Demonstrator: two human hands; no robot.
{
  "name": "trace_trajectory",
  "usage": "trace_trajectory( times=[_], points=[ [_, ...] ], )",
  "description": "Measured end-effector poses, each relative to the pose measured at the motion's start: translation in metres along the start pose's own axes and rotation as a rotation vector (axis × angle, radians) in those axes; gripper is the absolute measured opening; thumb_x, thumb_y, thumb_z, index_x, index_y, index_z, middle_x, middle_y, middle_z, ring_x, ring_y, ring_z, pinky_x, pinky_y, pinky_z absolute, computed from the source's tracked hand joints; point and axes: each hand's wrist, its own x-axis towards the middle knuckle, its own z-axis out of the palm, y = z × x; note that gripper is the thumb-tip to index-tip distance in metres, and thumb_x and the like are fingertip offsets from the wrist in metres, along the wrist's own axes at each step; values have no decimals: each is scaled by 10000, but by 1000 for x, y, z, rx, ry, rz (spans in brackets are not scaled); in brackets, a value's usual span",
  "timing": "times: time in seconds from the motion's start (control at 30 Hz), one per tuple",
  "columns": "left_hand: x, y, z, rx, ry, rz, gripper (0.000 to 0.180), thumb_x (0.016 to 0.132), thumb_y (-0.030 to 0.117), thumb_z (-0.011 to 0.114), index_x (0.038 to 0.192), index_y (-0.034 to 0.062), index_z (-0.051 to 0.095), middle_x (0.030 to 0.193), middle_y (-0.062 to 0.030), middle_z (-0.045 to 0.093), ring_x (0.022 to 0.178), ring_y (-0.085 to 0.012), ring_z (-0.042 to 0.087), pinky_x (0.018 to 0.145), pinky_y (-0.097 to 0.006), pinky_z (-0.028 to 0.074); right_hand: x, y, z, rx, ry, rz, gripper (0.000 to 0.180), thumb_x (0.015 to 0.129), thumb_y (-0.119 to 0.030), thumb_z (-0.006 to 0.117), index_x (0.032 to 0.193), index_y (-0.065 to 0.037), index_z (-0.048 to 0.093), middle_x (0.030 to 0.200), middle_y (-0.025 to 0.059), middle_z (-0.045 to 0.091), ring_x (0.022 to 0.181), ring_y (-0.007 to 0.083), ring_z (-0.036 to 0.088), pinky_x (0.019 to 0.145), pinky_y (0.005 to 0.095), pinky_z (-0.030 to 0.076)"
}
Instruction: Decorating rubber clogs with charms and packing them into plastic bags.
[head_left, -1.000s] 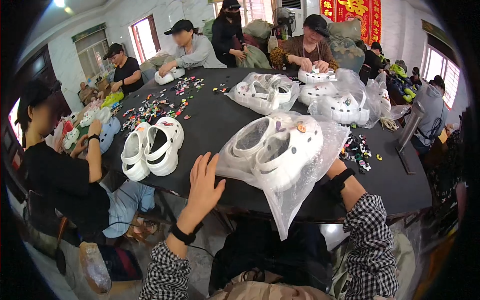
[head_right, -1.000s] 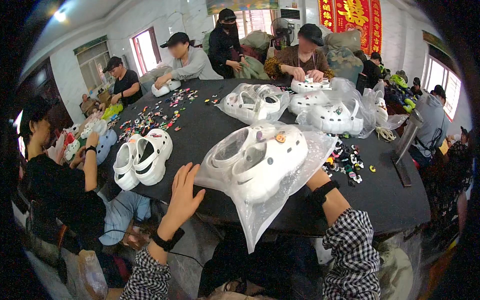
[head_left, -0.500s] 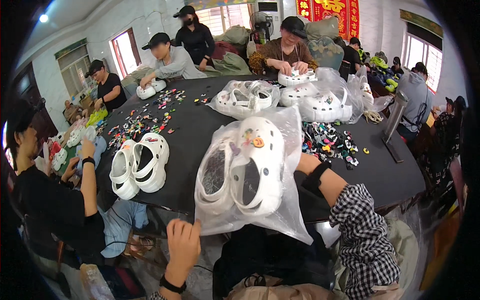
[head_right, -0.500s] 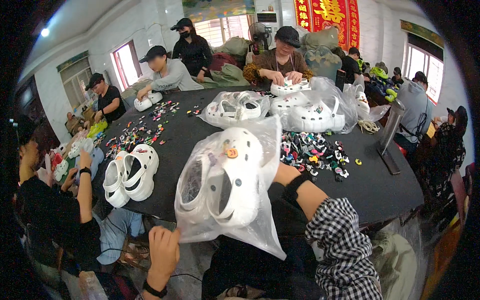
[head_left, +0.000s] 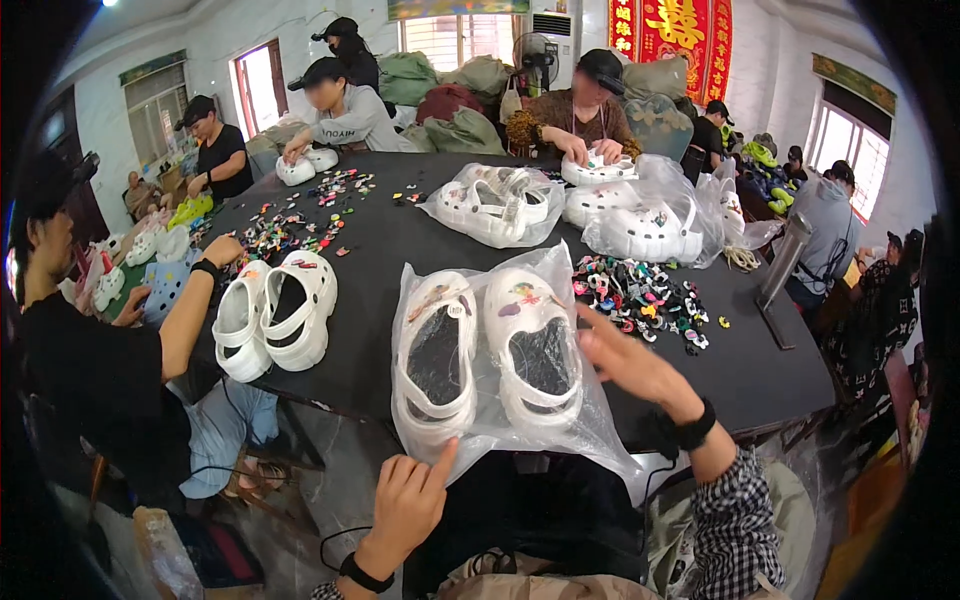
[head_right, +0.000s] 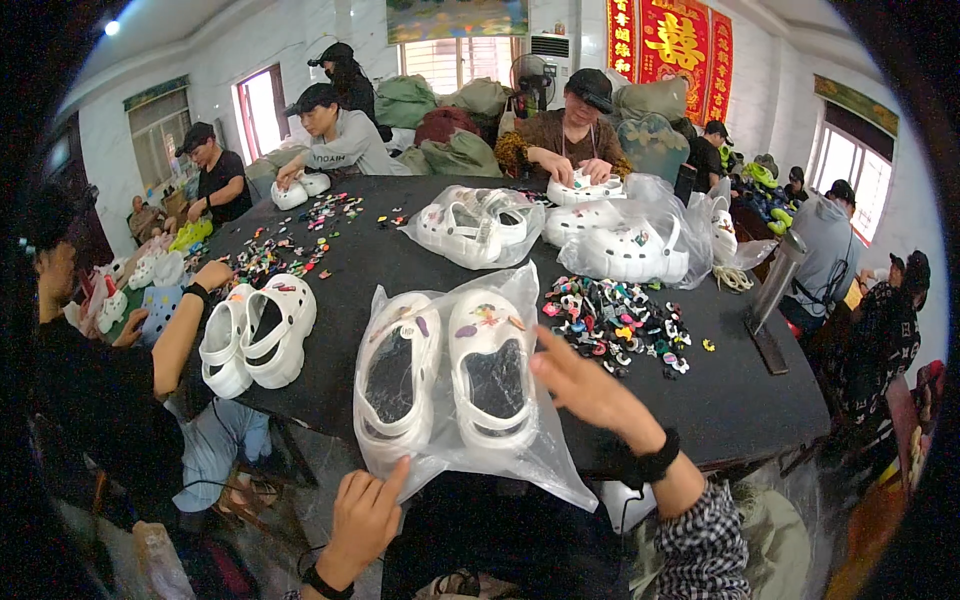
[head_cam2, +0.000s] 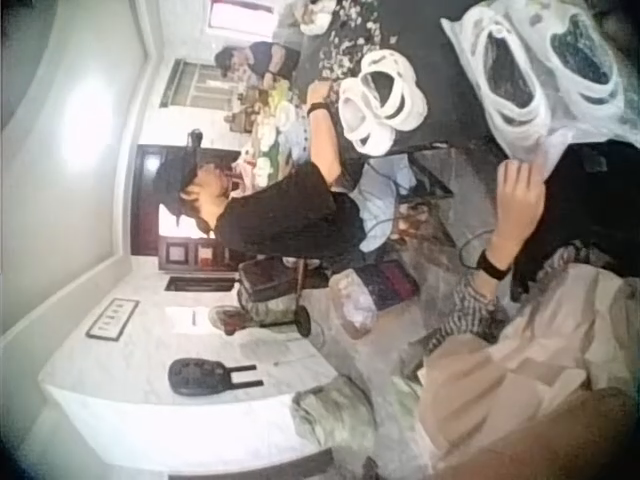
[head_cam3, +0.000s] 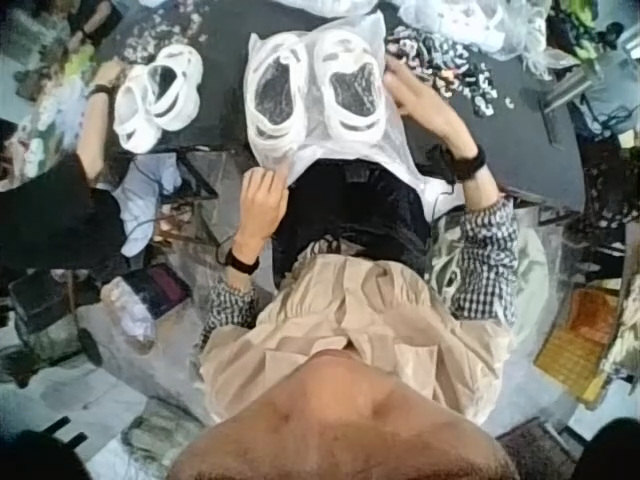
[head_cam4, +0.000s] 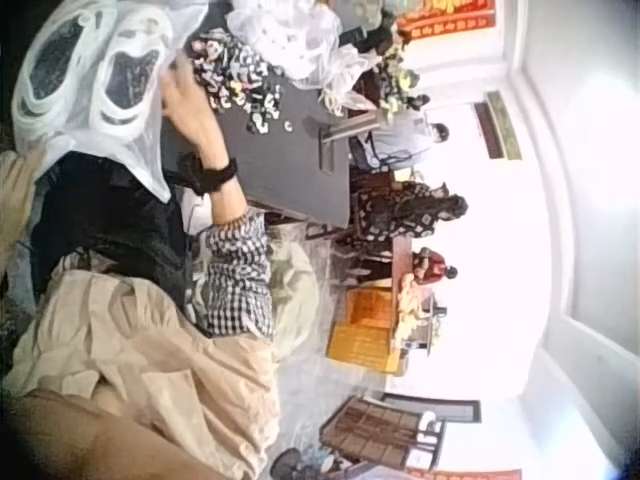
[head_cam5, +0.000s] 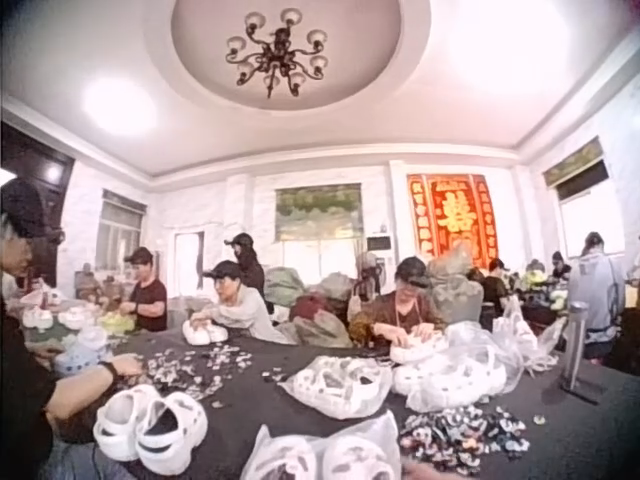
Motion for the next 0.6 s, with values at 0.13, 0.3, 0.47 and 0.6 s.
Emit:
trace_trajectory(
  times=[0.13,0.3,0.47,0.6],
  points=[
    [10,2,11,17,49,24,687,750,19,624,1428,69,526,766,-47,512,834,-233,526,888,-420,437,-12,13,23,-263,-21,-452,936,909,-340,722,1546,45,154,1538,285,312,1439,331,328,1174,386,266],
    [31,8,17,-8,55,37,638,799,29,618,1428,46,513,798,-41,553,861,-225,539,922,-427,427,0,2,30,-391,59,-551,862,864,-250,759,1515,32,269,1499,275,372,1403,366,376,1149,394,316],
    [39,19,11,-55,23,49,655,806,45,633,1443,31,486,827,-48,580,872,-229,544,927,-415,425,6,8,20,-440,199,-606,699,853,-144,744,1443,22,409,1455,257,425,1334,390,452,1085,397,398],
    [13,12,3,-174,104,-20,546,753,14,684,1284,24,556,878,-78,583,913,-270,562,959,-454,434,-14,0,28,-497,222,-603,654,854,-120,736,1424,8,441,1449,249,431,1316,406,461,1078,408,405]
  ],
)
